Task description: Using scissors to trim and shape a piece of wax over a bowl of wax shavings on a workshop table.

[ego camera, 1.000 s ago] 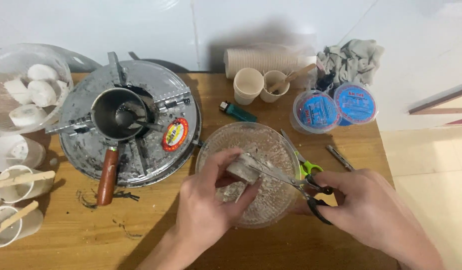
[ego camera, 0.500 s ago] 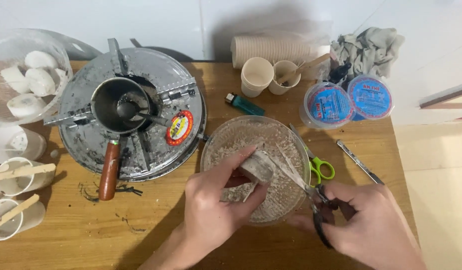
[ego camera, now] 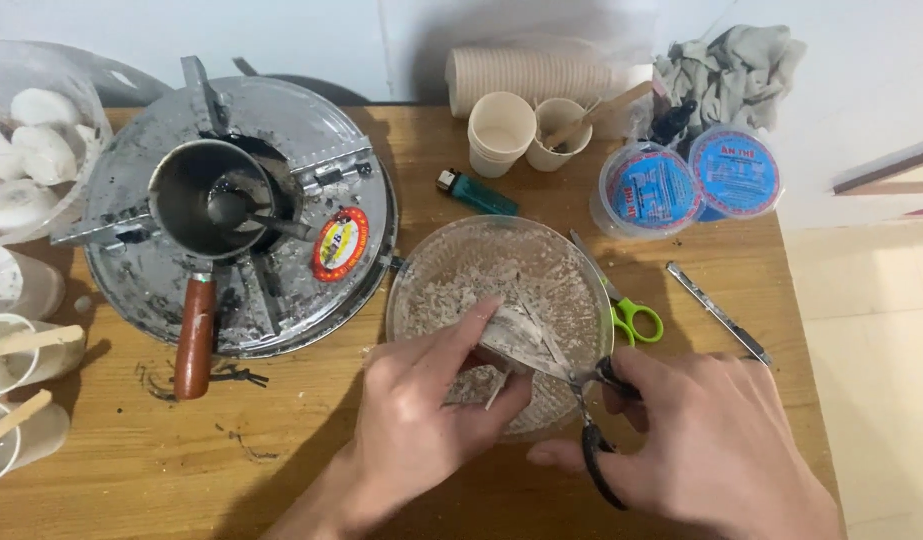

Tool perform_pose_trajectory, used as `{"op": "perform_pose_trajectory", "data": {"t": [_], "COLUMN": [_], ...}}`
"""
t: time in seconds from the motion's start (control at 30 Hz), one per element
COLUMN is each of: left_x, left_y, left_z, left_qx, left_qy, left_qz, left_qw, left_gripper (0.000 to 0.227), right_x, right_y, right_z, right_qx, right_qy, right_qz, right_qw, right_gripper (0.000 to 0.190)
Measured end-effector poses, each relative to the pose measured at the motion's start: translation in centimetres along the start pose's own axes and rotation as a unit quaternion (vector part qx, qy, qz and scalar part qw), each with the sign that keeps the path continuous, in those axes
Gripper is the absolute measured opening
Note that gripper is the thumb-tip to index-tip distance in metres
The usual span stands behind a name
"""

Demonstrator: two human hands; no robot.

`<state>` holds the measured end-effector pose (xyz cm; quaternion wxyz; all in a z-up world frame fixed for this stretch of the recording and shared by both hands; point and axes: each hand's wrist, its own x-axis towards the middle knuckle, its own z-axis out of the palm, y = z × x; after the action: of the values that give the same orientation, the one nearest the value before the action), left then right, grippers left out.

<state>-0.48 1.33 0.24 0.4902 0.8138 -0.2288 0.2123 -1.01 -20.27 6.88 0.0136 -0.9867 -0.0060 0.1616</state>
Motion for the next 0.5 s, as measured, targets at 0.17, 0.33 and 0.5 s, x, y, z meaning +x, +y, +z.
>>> {"op": "perform_pose_trajectory", "data": {"t": [0.17,0.33,0.5], "left_x": [-0.3,-0.2,0.3], "left_y": [-0.4,-0.5,-0.7], "left_z": [0.0,-0.1,-0.4], "left_qx": [0.038,0.06,0.078], "left_qy": [-0.02,-0.014,0.011], "left_qz": [0.014,0.044,0.052], "left_qw": [0.999,0.997,0.995], "left_gripper": [0.056,0.058,0.053], "right_x": [0.1,0.1,0.0], "right_y": [0.0,0.3,0.8], "right_z": [0.4,1.2,1.2], "right_qx": [0.005,0.043,0.082], "right_qy": [-0.018,0.022,-0.017], "right_qz": [0.006,-0.021,-0.023], "right_qw": [1.0,0.999,0.996], "right_gripper": [0.069,0.06,0.066]}}
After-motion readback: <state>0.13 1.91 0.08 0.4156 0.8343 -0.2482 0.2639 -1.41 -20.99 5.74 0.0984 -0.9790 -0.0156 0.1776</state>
